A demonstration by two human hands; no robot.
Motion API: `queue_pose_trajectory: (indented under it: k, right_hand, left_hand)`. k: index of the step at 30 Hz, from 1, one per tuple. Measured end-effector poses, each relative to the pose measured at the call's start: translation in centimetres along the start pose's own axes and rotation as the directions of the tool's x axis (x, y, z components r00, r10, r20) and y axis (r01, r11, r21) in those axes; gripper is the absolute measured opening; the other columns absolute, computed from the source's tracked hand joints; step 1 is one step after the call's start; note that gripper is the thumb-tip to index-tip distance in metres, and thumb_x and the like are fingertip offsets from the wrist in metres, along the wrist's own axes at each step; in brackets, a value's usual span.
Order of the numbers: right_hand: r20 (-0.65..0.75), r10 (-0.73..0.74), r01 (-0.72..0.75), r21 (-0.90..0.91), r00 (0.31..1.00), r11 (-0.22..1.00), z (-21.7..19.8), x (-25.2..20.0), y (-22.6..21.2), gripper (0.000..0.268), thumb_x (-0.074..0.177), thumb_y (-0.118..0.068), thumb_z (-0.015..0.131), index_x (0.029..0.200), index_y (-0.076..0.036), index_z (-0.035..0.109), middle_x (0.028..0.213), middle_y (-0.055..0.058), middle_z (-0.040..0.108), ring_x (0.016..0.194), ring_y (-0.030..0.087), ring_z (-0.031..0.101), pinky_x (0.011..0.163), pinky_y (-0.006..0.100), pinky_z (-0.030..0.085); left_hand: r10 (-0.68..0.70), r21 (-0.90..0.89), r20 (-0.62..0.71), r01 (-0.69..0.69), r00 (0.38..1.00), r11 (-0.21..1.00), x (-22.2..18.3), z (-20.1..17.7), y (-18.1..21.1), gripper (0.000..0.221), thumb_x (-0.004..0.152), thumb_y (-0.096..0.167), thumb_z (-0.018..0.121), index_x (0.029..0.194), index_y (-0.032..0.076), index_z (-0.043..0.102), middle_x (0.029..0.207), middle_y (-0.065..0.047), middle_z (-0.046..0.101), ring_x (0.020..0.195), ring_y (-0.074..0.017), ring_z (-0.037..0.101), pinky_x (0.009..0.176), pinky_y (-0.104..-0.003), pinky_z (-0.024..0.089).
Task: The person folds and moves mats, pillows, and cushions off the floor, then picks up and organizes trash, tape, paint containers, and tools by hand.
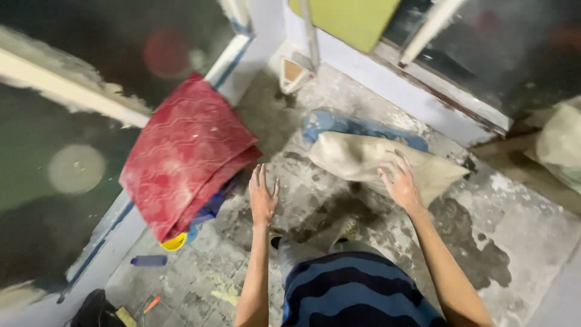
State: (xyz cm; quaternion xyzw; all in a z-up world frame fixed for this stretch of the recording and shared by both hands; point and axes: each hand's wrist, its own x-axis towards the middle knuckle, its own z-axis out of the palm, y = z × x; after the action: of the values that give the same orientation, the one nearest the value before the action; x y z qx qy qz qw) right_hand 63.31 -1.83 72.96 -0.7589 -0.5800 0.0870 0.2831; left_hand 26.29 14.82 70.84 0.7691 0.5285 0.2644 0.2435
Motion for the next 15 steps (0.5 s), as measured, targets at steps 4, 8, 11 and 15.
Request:
queue_pose_trajectory:
  k: [4, 8, 11, 15]
  right_hand:
    - [0.011, 0.038, -0.038, 0.001, 0.999, 0.999, -3.2, -3.5, 6.1, 0.014, 0.091, -0.014, 0.071, 0.103, -0.009, 0.070, 0.140, 0.011, 0.061, 0.144, 0.039, 0.050, 0.117, 0.048, 0.043]
    - [-0.053, 0.113, -0.112, 0.012, 0.992, 0.994, -5.1, -3.0, 9.2, 0.030, 0.091, -0.017, 0.074, 0.115, -0.002, 0.064, 0.141, 0.015, 0.060, 0.140, 0.039, 0.051, 0.112, 0.047, 0.044]
    - [-0.046, 0.148, -0.147, 0.025, 0.988, 0.989, -5.9, -2.2, 11.1, 0.035, 0.090, -0.012, 0.073, 0.123, -0.004, 0.065, 0.138, 0.015, 0.059, 0.139, 0.039, 0.050, 0.115, 0.048, 0.043]
    - [-0.025, 0.238, -0.238, 0.022, 0.971, 0.971, -6.3, -1.8, 13.0, 0.044, 0.089, -0.010, 0.071, 0.131, -0.007, 0.060, 0.142, 0.017, 0.056, 0.138, 0.039, 0.049, 0.116, 0.048, 0.041]
  left_hand:
    - [0.038, 0.035, 0.105, -0.042, 0.994, 0.999, -1.7, 4.3, 3.8, 0.048, 0.093, 0.023, 0.072, 0.132, 0.002, 0.054, 0.151, -0.023, 0.048, 0.134, -0.0450, 0.047, 0.111, -0.052, 0.040]
    - [0.164, 0.041, 0.124, -0.170, 0.979, 0.985, -0.2, 7.7, 7.1, 0.029, 0.093, 0.019, 0.071, 0.115, 0.004, 0.060, 0.148, -0.019, 0.052, 0.133, -0.0435, 0.051, 0.111, -0.051, 0.043]
    - [0.081, 0.032, 0.271, -0.093, 0.959, 0.995, 1.2, 10.0, 9.0, 0.019, 0.093, 0.016, 0.068, 0.109, 0.005, 0.063, 0.148, -0.017, 0.053, 0.133, -0.0424, 0.051, 0.111, -0.050, 0.044]
    - [0.167, 0.054, 0.338, -0.196, 0.926, 0.979, 4.3, 14.2, 10.0, 0.032, 0.097, 0.015, 0.064, 0.126, 0.002, 0.058, 0.148, -0.021, 0.051, 0.132, -0.0435, 0.050, 0.114, -0.053, 0.040]
